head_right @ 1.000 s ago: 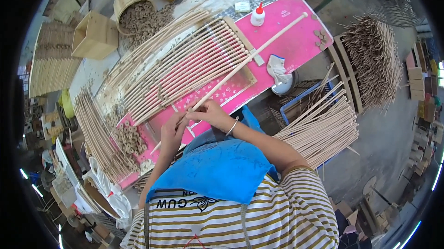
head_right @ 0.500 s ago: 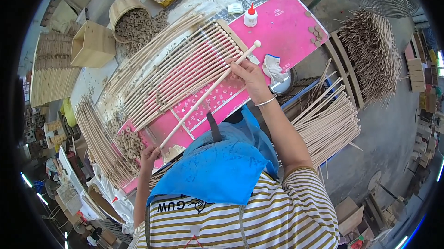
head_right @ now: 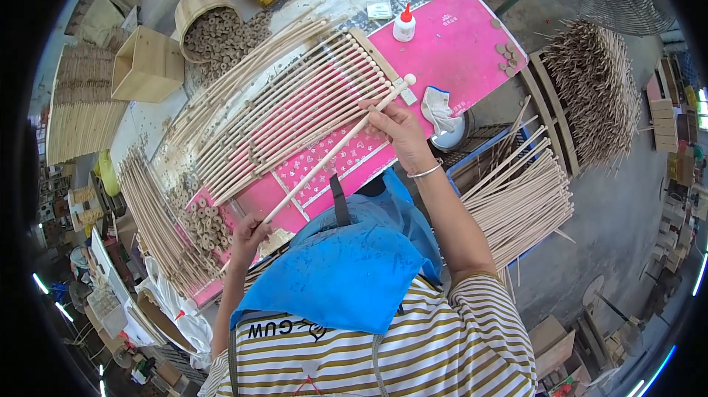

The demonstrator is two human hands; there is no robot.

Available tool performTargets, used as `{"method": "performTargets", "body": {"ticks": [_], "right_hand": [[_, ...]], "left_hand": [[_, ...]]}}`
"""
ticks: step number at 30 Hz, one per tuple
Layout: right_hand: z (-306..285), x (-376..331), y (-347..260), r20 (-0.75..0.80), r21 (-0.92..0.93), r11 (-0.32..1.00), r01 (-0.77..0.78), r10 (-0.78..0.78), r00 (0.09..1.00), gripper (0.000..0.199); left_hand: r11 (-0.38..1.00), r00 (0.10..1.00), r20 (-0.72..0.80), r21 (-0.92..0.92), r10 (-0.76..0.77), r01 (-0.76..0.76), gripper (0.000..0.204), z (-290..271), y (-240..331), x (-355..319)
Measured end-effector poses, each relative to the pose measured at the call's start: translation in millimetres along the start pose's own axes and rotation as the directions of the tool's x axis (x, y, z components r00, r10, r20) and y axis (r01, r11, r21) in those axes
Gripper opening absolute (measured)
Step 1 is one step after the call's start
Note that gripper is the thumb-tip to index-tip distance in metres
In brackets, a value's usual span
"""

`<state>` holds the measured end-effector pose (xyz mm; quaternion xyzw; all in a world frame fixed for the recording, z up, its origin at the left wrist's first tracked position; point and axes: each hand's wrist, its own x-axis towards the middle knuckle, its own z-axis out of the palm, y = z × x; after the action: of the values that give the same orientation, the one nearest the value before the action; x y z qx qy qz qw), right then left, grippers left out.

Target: Assembling a wooden mat by threading long wooden rods through pre-drilled holes in smaller wooden blocks.

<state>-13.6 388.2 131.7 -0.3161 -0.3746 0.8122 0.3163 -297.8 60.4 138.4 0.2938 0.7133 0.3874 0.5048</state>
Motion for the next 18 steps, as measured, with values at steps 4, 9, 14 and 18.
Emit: {"method": "performTargets", "body": {"ticks": [4, 9, 14, 18], "right_hand": [[-5, 1, 7, -0.029, -0.004, 1.0, 0.004, -0.004, 1.0, 0.034], [-6, -3, 9, -0.009, 0.007, 0.999, -0.036, 0.036, 0.999, 0.037], [-4, -5, 14, -0.058, 0.029, 0.998, -0.053, 0.054, 0.997, 0.04], [-16, -3, 33, -0.103, 0.049, 0.996, -0.072, 0.077, 0.992, 0.039]], "left_hand": [[0.999, 0.998, -0.064, 0.048, -0.003, 0.006, 0.014, 9, 12, 0], [0.961, 0.975, -0.118, 0.228, 0.187, -0.156, 0.018, 6, 0, -2], [0.943, 0.96, -0.175, 0.291, 0.221, -0.164, 0.016, 6, 9, -3], [0.927, 0.944, -0.219, 0.339, 0.247, -0.163, 0.016, 7, 12, -2]]}}
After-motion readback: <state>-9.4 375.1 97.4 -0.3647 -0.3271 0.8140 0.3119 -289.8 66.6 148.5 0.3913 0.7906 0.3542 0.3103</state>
